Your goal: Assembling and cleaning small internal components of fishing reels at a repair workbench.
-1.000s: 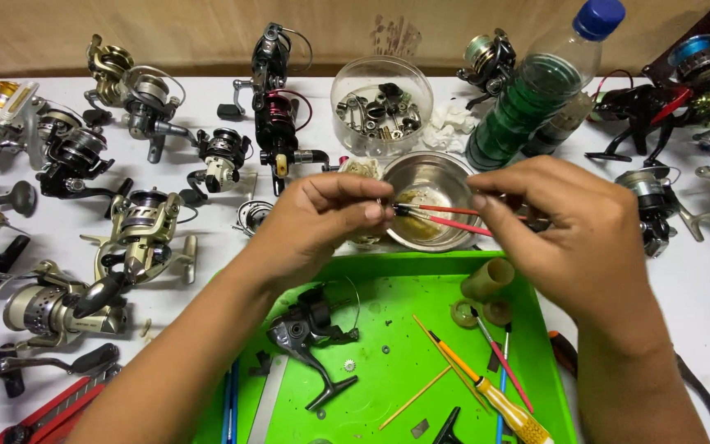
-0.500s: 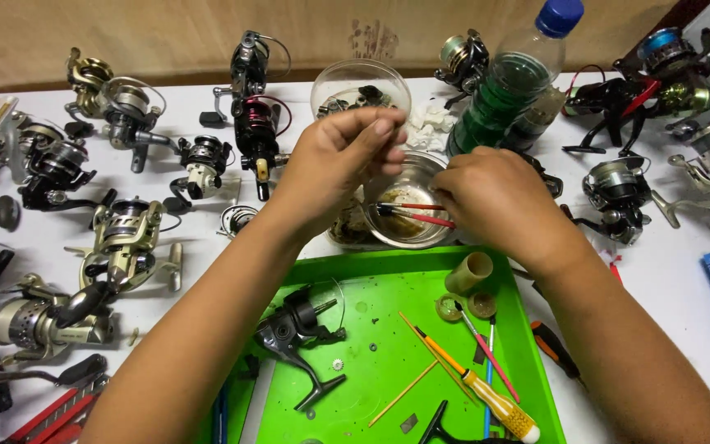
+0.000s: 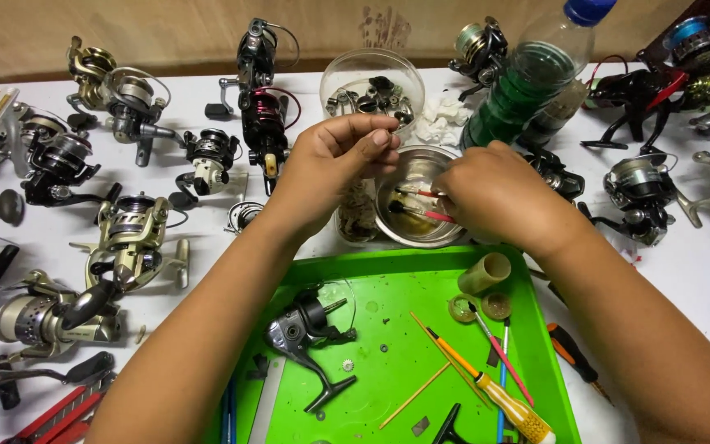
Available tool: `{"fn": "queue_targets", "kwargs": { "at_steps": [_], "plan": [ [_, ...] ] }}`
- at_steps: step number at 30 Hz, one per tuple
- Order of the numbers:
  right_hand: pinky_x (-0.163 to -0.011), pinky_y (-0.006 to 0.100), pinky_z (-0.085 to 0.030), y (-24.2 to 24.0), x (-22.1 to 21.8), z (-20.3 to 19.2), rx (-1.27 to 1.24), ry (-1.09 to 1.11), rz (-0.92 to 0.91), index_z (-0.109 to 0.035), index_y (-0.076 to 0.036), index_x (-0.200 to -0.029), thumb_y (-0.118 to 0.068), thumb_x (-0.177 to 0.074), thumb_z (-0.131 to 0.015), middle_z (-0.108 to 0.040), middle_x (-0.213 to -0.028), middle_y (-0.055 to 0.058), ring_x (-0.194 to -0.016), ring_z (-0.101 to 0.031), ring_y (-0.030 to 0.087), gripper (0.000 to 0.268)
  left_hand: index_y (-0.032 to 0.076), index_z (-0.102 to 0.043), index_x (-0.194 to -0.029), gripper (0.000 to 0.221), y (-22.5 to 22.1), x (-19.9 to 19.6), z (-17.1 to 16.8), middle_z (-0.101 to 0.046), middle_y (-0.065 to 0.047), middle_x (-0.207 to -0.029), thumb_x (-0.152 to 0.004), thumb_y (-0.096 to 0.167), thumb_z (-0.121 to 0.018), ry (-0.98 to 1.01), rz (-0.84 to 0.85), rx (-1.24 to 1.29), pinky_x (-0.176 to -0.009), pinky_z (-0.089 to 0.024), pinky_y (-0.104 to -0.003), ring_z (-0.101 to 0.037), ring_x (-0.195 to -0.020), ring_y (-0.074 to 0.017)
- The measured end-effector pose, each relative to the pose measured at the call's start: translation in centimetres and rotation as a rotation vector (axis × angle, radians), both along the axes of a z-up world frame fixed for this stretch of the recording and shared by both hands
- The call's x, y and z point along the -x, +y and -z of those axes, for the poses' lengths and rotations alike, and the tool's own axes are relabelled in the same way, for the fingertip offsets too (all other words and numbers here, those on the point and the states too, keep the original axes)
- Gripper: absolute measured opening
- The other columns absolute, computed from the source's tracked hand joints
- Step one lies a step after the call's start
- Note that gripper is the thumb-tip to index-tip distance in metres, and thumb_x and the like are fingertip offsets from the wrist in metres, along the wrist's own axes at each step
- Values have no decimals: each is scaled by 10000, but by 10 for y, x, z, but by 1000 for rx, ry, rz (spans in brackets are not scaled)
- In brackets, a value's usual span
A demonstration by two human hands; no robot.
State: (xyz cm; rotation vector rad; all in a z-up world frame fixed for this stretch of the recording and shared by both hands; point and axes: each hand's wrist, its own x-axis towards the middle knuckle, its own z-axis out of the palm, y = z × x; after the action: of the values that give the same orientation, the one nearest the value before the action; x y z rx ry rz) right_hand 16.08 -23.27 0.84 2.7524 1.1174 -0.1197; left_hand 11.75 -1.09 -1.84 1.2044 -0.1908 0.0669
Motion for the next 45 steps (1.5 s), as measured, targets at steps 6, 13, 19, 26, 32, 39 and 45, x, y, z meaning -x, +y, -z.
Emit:
{"fn": "queue_targets", "kwargs": {
  "at_steps": [6,13,19,26,32,39,45],
  "plan": [
    [-702,426,-521,-4,23,-32,-162,-122,-31,-801,-144,-954,-168,-840,-736,-739,-908,102,-773,-728,336,133,-40,-684,-1222,292,0,4,-3,-761,-145,-997,-991,137,-702,-1,-21,-51,-830,-683,-356,-768,-897,-183],
    [-654,338,-486,-24,0,8,-141,-382,-100,-798,-195,-966,-151,-822,-779,-712,-904,35,-740,-711,223,151,-39,-700,-1206,281,-1,3,1,-759,-133,-985,-973,117,-725,-3,-29,-94,-832,-677,-359,-762,-905,-179],
    [-641,329,-445,-25,-1,9,-146,-510,-130,-788,-165,-913,-93,-814,-788,-698,-861,42,-697,-667,213,123,8,-743,-1157,229,-6,10,1,-743,-85,-887,-954,112,-749,-56,-22,-299,-761,-646,-296,-679,-823,-100],
    [-639,324,-418,-29,-3,15,-160,-543,-140,-787,-148,-905,-76,-818,-792,-688,-837,44,-677,-643,201,113,63,-767,-1137,205,-7,10,0,-762,-77,-858,-943,126,-752,-69,4,-402,-742,-620,-285,-678,-770,-91],
    [-674,352,-431,-32,-1,20,-172,-583,-123,-780,-140,-862,-73,-817,-773,-689,-796,55,-696,-644,230,82,61,-772,-1126,208,-6,9,5,-771,-78,-876,-926,116,-766,-51,1,-369,-746,-605,-261,-695,-779,-91],
    [-746,371,-428,-43,-6,22,-269,-738,-174,-724,-198,-848,-154,-881,-741,-637,-815,31,-790,-630,243,58,14,-752,-1150,258,-6,13,-1,-764,-71,-905,-910,101,-786,5,-23,-247,-765,-619,-259,-693,-809,-79],
    [-818,407,-395,-52,26,-30,-450,-728,-126,-811,-183,-1103,-145,-1017,-835,-715,-1017,4,-908,-647,255,97,33,-751,-1169,295,-5,8,-3,-788,-82,-1015,-896,145,-757,179,15,-112,-832,-612,-238,-731,-903,-125]
  ]
}}
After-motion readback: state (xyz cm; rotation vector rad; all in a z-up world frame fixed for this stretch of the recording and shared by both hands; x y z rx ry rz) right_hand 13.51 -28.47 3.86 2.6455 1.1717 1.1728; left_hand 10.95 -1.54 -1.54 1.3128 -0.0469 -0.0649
